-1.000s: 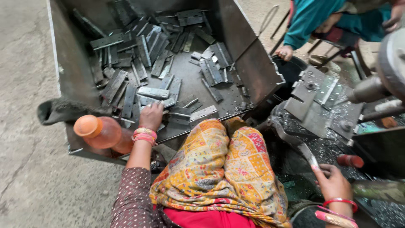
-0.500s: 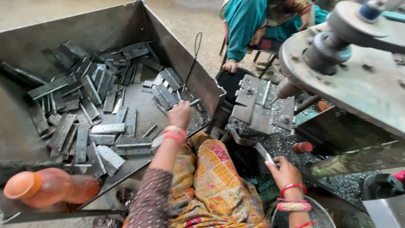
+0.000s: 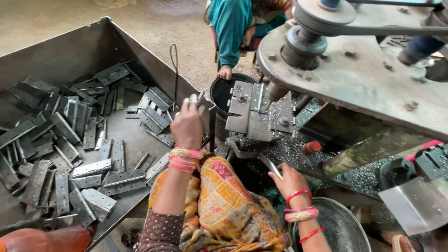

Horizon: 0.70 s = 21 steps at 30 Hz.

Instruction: The person picks up metal plates from a bin, places them individually into a machine jig, drills holes into the plates using a drill press, and then tosses the plates into a pile.

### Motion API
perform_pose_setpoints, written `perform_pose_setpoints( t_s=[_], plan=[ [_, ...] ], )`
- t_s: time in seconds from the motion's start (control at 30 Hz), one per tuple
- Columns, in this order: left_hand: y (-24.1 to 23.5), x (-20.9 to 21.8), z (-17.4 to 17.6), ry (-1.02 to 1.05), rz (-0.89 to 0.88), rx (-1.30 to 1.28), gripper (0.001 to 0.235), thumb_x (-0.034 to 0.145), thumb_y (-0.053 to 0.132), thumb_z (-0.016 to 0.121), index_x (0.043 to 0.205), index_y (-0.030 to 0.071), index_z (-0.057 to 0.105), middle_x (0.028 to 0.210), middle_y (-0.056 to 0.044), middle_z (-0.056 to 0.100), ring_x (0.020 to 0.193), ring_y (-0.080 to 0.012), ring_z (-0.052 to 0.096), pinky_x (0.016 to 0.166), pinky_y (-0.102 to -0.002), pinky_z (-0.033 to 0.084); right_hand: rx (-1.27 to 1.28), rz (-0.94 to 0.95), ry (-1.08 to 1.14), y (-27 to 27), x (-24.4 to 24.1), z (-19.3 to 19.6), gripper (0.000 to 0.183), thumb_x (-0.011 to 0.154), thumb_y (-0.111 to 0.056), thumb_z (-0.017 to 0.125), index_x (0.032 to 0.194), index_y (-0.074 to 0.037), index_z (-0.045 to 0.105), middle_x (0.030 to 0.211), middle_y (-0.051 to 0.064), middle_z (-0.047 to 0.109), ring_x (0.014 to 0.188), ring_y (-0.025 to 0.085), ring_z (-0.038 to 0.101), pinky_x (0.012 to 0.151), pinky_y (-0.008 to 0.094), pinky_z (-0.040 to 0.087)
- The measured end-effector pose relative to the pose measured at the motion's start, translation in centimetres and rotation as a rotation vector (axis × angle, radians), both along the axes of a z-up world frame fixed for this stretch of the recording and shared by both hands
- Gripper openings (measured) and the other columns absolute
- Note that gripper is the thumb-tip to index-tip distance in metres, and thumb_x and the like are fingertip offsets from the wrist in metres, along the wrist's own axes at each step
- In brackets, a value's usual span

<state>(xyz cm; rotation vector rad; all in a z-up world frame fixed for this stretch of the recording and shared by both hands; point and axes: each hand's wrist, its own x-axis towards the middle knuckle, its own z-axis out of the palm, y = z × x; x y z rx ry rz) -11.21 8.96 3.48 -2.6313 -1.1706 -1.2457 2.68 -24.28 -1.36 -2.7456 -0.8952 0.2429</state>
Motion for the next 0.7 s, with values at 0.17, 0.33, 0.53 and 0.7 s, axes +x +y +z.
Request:
perform_pose_setpoints(
  t_s=[0.17,0.33,0.53,0.7],
  plan=[
    [-7.1,6.1,0.5,0.472,-0.192,0.086,0.022,0.087,0.022,0.063,0.106,0.015,0.073,0.143,-0.014,0.059,0.093,-0.0222,0.068,0.069,-0.037,0.054,0.011,-0.03,-0.001,0.1,-1.0,0.5,0.048,0.088,-0.054,0.066,0.111,-0.011,0.068,0.1,0.019,0.074,0.097,0.04,0.07,0.085,0.05,0.055],
    [-8.3,7.2,-0.9,0.422,-0.296,-0.103,0.052,0.095,0.049,0.054,0.114,0.004,0.072,0.142,-0.018,0.057,0.105,-0.0292,0.063,0.087,-0.045,0.047,0.026,-0.06,0.055,0.2,-1.1,0.9,0.046,0.088,-0.054,0.064,0.109,-0.013,0.067,0.099,0.017,0.075,0.096,0.04,0.071,0.083,0.052,0.054],
    [-11.4,4.2,-1.4,0.358,-0.358,-0.075,0.069,0.095,0.061,0.047,0.119,0.001,0.07,0.144,-0.018,0.053,0.136,-0.0366,0.047,0.117,-0.058,0.022,-0.232,-0.091,0.443,1.2,0.5,1.9,0.061,0.089,-0.06,0.062,0.11,-0.003,0.061,0.101,0.019,0.076,0.09,0.04,0.08,0.083,0.048,0.061],
    [-14.5,6.4,-3.6,0.368,-0.413,0.03,0.044,0.094,0.031,0.051,0.123,0.003,0.069,0.148,-0.018,0.054,0.138,-0.0336,0.05,0.12,-0.058,0.023,-0.221,0.052,0.21,1.7,0.9,2.1,0.064,0.084,-0.062,0.07,0.105,-0.002,0.067,0.107,0.022,0.072,0.103,0.04,0.07,0.09,0.048,0.055]
  ],
)
